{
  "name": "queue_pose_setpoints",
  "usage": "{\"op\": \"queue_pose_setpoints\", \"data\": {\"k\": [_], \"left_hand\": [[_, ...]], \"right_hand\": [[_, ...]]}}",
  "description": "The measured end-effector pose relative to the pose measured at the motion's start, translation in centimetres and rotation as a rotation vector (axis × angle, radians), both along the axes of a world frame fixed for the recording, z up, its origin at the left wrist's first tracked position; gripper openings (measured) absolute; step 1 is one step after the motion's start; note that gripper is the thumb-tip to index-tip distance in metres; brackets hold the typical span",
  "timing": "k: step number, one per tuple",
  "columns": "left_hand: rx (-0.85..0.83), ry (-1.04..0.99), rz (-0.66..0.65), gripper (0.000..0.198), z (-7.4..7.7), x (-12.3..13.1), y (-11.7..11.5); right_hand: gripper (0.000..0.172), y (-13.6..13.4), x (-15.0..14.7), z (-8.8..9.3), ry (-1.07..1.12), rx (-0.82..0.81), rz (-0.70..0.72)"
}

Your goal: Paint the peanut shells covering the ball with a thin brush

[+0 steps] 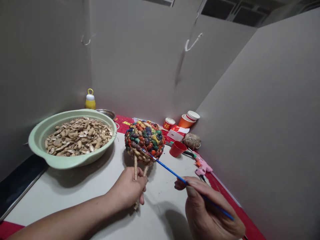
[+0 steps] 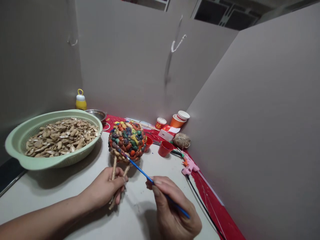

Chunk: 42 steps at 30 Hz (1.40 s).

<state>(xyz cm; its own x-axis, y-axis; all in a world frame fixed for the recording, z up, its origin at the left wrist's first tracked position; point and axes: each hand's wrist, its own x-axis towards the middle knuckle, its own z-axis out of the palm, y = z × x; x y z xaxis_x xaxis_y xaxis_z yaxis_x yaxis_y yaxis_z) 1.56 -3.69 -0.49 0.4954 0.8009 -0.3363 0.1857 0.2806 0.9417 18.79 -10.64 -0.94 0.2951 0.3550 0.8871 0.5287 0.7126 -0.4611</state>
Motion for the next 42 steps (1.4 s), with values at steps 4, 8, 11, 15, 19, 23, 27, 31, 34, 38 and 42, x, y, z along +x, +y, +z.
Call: {"op": "queue_pose_setpoints", "data": {"k": [4,8,11,15,19,23,27,31,34,38,42], "left_hand": [[0.006,0.02,-0.021,0.024,-0.1,-0.1,-0.1],[0.035,0.049,-0.03,0.024,-0.3,0.0,-0.3],[0.055,0.063,-0.027,0.025,-0.3,0.0,-0.4],[0.061,0.05,-0.021,0.025,-0.2,-0.1,-0.4],[0.044,0.02,-0.011,0.023,-0.2,0.0,-0.3],[0.034,0.02,-0.013,0.023,-0.2,0.0,-0.3],[0.038,0.012,-0.004,0.023,-0.2,0.0,-0.2],[0.03,0.006,-0.001,0.022,-0.4,0.1,-0.1],[0.029,0.003,0.009,0.023,-0.5,0.0,-0.1],[0.049,0.005,0.011,0.024,-0.6,0.0,-0.2],[0.046,0.037,0.006,0.022,-0.8,0.1,-0.3]], "right_hand": [[0.03,0.1,0.2,-0.3,-0.158,0.052,-0.041],[0.038,0.4,-0.1,-0.3,-0.214,0.081,-0.08],[0.041,0.5,-0.1,-0.5,-0.224,0.078,-0.081],[0.041,0.3,0.3,-0.9,-0.242,0.045,-0.09],[0.035,-0.1,0.7,-1.1,-0.23,0.026,-0.107],[0.037,-0.5,1.0,-1.3,-0.213,0.006,-0.102],[0.035,-0.7,1.4,-1.5,-0.22,-0.02,-0.095],[0.037,-1.0,1.6,-1.7,-0.215,-0.028,-0.115],[0.032,-1.3,1.7,-1.9,-0.209,-0.048,-0.123],[0.024,-1.7,1.9,-2.2,-0.213,-0.02,-0.169],[0.02,-1.8,2.3,-2.4,-0.253,0.025,-0.153]]}}
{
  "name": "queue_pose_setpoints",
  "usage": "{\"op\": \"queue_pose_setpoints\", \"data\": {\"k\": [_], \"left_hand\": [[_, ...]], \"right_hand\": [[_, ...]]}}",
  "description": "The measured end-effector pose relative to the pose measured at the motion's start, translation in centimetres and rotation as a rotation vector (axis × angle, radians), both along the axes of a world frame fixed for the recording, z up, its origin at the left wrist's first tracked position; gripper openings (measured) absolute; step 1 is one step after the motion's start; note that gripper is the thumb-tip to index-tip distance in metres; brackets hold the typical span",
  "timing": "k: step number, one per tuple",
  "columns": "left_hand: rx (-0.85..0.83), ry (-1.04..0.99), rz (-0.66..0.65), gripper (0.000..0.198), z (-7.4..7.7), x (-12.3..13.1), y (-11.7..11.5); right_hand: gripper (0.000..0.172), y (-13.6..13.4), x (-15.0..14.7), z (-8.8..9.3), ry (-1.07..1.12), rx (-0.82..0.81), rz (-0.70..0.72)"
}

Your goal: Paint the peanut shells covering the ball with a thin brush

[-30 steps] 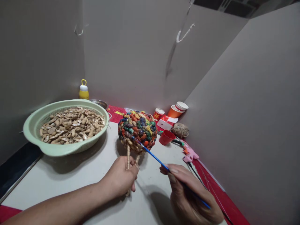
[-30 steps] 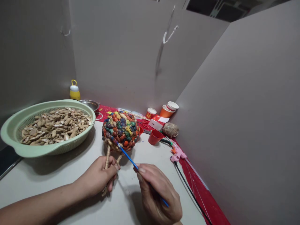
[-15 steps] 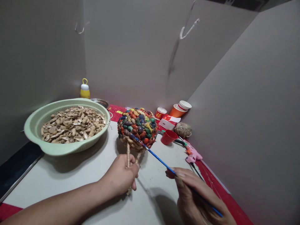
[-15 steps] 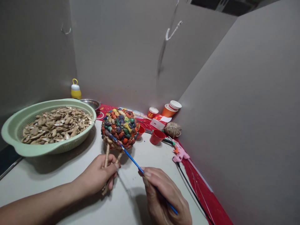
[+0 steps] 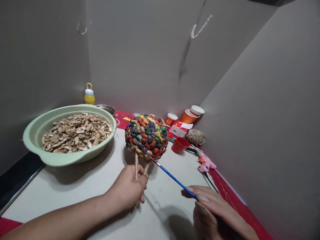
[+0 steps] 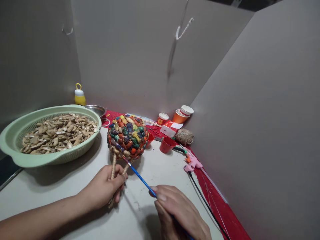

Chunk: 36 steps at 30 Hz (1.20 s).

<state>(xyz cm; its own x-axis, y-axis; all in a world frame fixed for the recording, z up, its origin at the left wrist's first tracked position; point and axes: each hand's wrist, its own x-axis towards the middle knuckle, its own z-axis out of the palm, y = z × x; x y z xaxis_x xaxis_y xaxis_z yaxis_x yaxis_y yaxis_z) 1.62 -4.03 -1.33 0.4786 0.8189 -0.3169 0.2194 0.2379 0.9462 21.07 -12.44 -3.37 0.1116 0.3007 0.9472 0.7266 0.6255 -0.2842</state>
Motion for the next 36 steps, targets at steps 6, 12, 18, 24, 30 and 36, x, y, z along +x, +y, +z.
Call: {"op": "queue_pose_setpoints", "data": {"k": [6,12,18,24,30,36], "left_hand": [[0.05,0.031,-0.025,0.023,0.0,0.1,-0.5],[0.073,0.061,-0.042,0.023,-0.3,0.3,-0.7],[0.064,0.065,-0.047,0.023,0.1,0.4,-0.9],[0.069,0.044,-0.033,0.026,0.5,0.1,-0.7],[0.063,0.046,-0.019,0.024,0.5,0.0,-0.5],[0.049,0.059,-0.033,0.023,0.2,0.3,-0.7]], "right_hand": [[0.02,-0.1,0.2,0.1,-0.057,0.017,0.032],[0.02,-0.2,0.6,1.6,-0.199,-0.108,0.077],[0.026,0.5,0.4,2.1,-0.245,-0.026,0.057],[0.026,0.0,1.0,1.6,-0.268,-0.06,0.039],[0.026,-0.2,0.7,1.7,-0.192,-0.017,-0.011],[0.025,-0.3,0.7,2.6,-0.33,-0.089,0.076]]}}
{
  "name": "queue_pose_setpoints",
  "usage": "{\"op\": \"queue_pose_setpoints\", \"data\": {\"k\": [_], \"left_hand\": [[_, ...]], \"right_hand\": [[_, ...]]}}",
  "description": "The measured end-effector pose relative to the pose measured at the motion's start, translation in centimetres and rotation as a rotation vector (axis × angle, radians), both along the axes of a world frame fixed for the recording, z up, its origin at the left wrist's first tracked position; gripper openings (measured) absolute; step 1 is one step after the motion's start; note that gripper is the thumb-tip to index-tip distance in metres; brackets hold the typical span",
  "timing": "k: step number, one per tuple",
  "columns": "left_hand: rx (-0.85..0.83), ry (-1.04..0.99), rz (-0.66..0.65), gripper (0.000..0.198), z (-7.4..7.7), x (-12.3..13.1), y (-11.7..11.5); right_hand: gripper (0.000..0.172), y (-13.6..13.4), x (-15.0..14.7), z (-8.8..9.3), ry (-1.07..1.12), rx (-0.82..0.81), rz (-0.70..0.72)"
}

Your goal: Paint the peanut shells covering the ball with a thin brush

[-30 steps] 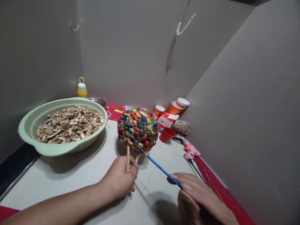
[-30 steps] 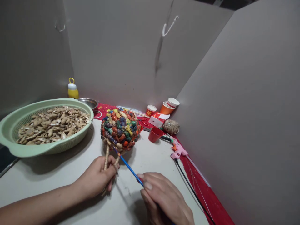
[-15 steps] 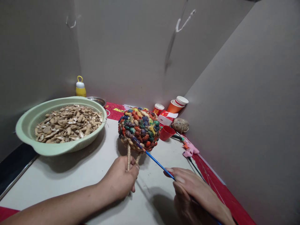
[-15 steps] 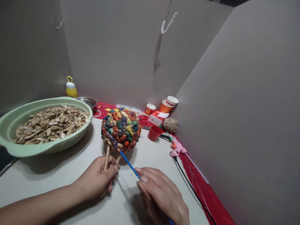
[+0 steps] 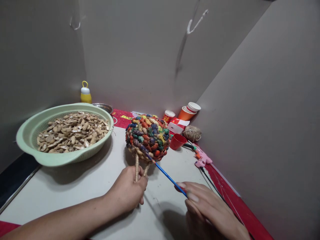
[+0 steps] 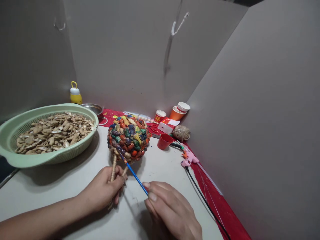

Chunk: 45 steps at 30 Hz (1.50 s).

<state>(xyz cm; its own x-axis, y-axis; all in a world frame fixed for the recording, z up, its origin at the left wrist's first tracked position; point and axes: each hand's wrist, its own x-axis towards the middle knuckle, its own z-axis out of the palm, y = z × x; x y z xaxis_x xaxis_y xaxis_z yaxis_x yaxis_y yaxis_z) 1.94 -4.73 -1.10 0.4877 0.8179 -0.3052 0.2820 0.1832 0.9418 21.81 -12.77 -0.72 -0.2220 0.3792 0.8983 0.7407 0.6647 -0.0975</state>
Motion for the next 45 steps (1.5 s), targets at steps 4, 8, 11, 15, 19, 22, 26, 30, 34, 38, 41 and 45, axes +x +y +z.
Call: {"op": "queue_pose_setpoints", "data": {"k": [4,8,11,15,19,22,26,30,34,38,41,45], "left_hand": [[0.001,0.013,-0.023,0.02,0.1,0.0,-0.1],[-0.011,0.001,-0.016,0.023,0.3,0.0,-0.1],[-0.015,-0.024,-0.009,0.024,0.4,0.0,0.0],[-0.01,-0.027,0.011,0.023,0.3,0.0,0.3],[-0.023,-0.008,0.014,0.022,-0.1,0.0,0.5],[-0.019,-0.002,0.005,0.021,-0.4,0.1,0.3],[-0.012,-0.009,-0.013,0.022,-0.4,0.2,0.0],[-0.014,-0.025,-0.009,0.022,-0.2,0.2,0.0],[-0.013,-0.024,0.007,0.022,-0.3,0.0,0.2],[0.009,-0.021,0.011,0.024,-0.2,0.0,0.3],[0.012,-0.015,0.0,0.023,-0.3,0.1,0.2],[0.004,0.008,-0.018,0.022,-0.3,0.2,0.0]], "right_hand": [[0.025,0.1,-1.0,-0.8,0.105,0.049,-0.052],[0.027,0.3,-1.1,-1.2,0.093,0.047,-0.068],[0.028,0.2,-0.7,-1.2,0.053,0.037,-0.063],[0.026,-0.3,-0.9,-1.2,0.104,0.025,-0.081],[0.023,-0.6,-0.9,-0.8,0.099,0.03,-0.094],[0.026,-0.5,-0.4,-0.5,-0.005,0.015,-0.036],[0.037,-0.3,0.0,-0.8,0.0,0.002,-0.042],[0.034,0.0,0.2,-0.7,-0.03,0.004,-0.029],[0.031,-0.1,0.2,-0.3,-0.078,-0.024,0.008],[0.028,-0.5,-0.6,-0.7,0.063,-0.015,-0.047],[0.031,-0.6,-1.0,-1.0,0.104,0.007,-0.068],[0.032,-0.2,-0.7,-0.7,-0.001,0.044,-0.028]]}}
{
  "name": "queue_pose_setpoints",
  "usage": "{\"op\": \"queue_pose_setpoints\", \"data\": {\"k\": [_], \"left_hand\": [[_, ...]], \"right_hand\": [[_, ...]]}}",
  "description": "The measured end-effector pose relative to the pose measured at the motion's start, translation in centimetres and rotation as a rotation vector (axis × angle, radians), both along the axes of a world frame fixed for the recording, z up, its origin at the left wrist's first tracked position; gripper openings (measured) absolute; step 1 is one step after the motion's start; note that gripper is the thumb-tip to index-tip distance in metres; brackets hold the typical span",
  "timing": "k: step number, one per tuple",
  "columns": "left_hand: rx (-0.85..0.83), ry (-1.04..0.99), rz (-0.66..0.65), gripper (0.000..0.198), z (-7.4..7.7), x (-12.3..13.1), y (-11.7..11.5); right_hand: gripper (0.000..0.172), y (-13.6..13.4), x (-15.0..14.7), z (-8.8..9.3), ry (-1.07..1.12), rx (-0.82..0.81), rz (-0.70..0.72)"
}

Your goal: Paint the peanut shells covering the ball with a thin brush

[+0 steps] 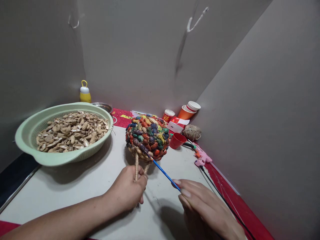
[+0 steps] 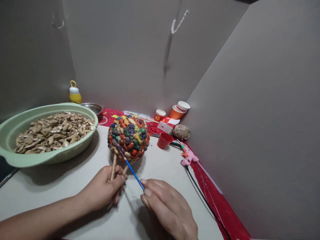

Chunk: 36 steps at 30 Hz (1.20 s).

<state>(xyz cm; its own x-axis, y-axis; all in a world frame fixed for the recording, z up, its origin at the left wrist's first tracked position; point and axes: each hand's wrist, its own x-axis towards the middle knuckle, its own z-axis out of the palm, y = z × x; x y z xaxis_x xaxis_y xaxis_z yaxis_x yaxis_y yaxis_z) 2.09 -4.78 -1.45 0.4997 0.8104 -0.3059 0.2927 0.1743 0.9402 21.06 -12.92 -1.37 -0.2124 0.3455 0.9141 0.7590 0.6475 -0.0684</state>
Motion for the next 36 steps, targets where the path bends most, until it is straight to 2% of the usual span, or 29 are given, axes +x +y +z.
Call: {"op": "queue_pose_setpoints", "data": {"k": [6,11,17,21,29,36], "left_hand": [[-0.003,-0.035,0.016,0.023,0.4,-0.2,0.2],[0.012,-0.033,0.025,0.024,0.4,-0.3,0.4],[0.015,-0.02,0.016,0.02,-0.2,-0.2,0.3],[0.017,-0.021,0.011,0.021,-0.3,-0.1,0.1],[0.023,-0.045,0.023,0.027,0.1,-0.3,0.1],[0.024,-0.063,0.056,0.023,0.3,-0.4,0.5]], "right_hand": [[0.026,0.5,0.1,0.0,0.02,0.021,-0.028],[0.031,0.1,0.1,0.3,0.06,-0.028,-0.008],[0.035,-0.2,0.1,0.8,0.118,-0.005,-0.023],[0.038,0.1,0.0,0.6,0.059,-0.025,0.007],[0.041,0.7,-0.4,-0.1,0.168,0.031,-0.026],[0.039,0.2,-0.1,-0.6,0.181,0.013,-0.037]]}}
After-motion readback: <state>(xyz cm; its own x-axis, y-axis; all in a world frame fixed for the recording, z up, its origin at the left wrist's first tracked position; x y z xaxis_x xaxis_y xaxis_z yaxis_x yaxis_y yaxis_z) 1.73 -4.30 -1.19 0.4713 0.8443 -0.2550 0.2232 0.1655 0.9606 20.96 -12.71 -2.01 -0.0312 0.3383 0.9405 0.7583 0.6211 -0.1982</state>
